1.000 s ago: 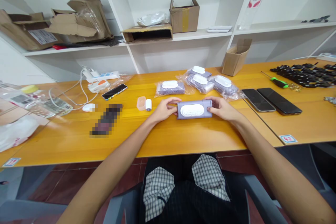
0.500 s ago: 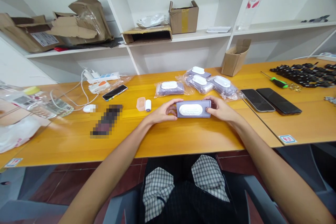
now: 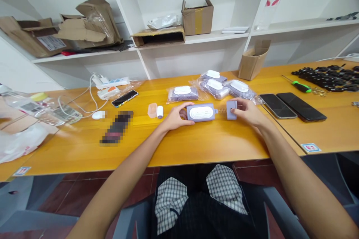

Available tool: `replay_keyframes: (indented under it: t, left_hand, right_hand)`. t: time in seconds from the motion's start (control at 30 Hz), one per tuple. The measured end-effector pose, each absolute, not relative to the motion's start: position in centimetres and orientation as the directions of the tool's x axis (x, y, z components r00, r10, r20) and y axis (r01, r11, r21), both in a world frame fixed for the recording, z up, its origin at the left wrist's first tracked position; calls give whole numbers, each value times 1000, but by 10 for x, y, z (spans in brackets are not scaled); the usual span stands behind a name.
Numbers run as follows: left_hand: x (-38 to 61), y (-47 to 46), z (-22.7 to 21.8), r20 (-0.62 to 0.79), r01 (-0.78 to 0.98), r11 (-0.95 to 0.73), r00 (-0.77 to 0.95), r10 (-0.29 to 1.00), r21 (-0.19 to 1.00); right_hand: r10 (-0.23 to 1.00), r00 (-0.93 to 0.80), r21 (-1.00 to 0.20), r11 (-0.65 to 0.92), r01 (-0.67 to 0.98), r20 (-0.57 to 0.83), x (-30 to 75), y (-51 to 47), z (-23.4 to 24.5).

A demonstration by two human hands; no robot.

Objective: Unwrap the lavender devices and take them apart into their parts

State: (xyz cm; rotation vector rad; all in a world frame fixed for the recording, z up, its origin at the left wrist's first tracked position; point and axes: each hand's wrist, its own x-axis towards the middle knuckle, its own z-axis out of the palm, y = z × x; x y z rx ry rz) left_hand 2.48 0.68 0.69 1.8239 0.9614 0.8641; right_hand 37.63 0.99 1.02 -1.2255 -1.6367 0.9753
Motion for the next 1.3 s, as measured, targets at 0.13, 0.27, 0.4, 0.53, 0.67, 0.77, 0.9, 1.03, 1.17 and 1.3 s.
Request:
replay_keyframes:
  t: [0.13,0.27,0.4,0.53,0.67,0.77,0.9,1.03,1.17,1.3]
  left_hand:
    - [16,11,7,139,241,-273,457,879,931]
    - [16,12,7,126,230,-257,466,876,939]
    - [17,13,7,124,217,-250,470,874,944]
    - [16,14,8,121,249,-264,473,873,932]
    - [16,13,10,181,296,-346,467,865,890]
    - [14,14,11,147,304,-315,469,871,899]
    - [10,15,11,125,322,-293,454,882,900]
    - [9,13,18,154,388,-355,462,874,851]
    - [8,11,25,158,455,-397,477,865,797]
    - [7,12,25,125,472,-385,492,861,793]
  right_hand:
    - [978,-141,-932,189,310,151,382,11,8]
    - [969,-160,-909,232,347,186,381,12,5]
    - [971,-139,-897,234,376,195,382,13,4]
    - [978,-64,-882,207,424,198,383,14,4]
    - [968,39,-836,193,513,247,385,20,0]
    - [941,103,-787,206,581,322,388,24,-1]
    - [916,177,-738,164,654,361,390,25,-1]
    - [897,250,-719,100,688,364,391,25,-1]
    - [879,314,-710,40,703,360,395,26,0]
    - [876,318,-704,34,709,363,395,26,1]
